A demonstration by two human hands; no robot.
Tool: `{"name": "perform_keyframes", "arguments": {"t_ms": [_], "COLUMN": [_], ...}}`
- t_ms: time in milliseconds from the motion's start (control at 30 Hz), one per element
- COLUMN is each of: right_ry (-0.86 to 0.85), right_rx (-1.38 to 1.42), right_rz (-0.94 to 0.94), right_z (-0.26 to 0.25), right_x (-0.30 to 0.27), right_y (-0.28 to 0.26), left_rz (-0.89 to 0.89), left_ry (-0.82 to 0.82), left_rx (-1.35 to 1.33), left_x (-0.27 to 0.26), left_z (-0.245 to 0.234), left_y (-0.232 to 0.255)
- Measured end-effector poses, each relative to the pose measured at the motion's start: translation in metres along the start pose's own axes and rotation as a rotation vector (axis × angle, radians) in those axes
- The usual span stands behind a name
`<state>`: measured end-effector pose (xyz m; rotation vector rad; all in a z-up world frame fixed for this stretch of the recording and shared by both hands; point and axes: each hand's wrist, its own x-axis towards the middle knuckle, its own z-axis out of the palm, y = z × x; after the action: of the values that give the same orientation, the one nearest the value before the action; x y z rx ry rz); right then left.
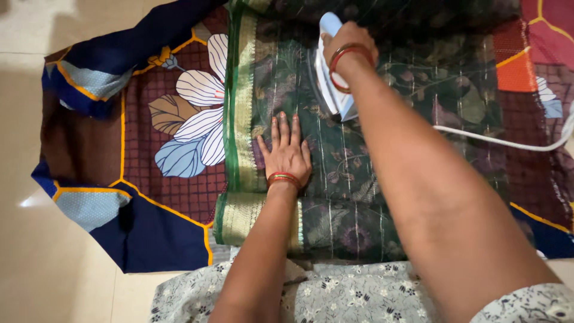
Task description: The person irons a dark green patterned fabric with a gold border, using a white electric iron. They repeatedly fold the fabric into a roll, press it with the iron, and smooth it with their hands to remove wrinkles.
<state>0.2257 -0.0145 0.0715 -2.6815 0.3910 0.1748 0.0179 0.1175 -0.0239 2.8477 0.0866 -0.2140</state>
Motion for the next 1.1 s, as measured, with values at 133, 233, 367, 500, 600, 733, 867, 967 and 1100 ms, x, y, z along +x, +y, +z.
{"name": "perform_keyframes", "arguments": {"t_ms": [133,233,367,500,600,733,867,967,1100], "right_ry": [-0.023,-0.051,-0.051,-0.126,-0.180,-0.289,-0.372,-0.379,-0.308], "right_rx": [0.024,0.027,-0.014,-0.053,-0.113,-0.233,-0.374,-0.443,-0.446], "right_rz": [0.010,-0.006,-0.098,-0.184,-0.280,-0.514,-0.808,-0.843,-0.861], "right_z": [0.003,0.009,0.013,0.009,0.003,-0.012,-0.019,-0.014,-0.001], "right_x": [-0.032,-0.060,-0.096,-0.145,-0.185,-0.220,-0.233,-0.227,-0.208], "right_y": [-0.006,-0.009,-0.005,-0.003,-0.002,0.007,0.016,0.008,-0.008], "left_rz": [-0.010,0.010,-0.001,0.008,-0.061,-0.162,-0.278,-0.317,-0.272], "left_ry": [0.097,0.220,0.332,0.316,0.284,0.306,0.375,0.440,0.444], "left_rx": [-0.021,-0.222,-0.581,-0.477,-0.381,-0.391,-0.519,-0.628,-0.578], "left_x": [0.006,0.011,0.011,0.011,0.016,0.008,0.004,0.009,0.019], "left_z": [0.020,0.029,0.024,0.003,-0.014,-0.023,-0.025,-0.030,-0.036], "left_y": [-0.008,-0.014,-0.024,-0.036,-0.063,-0.111,-0.141,-0.139,-0.122]}}
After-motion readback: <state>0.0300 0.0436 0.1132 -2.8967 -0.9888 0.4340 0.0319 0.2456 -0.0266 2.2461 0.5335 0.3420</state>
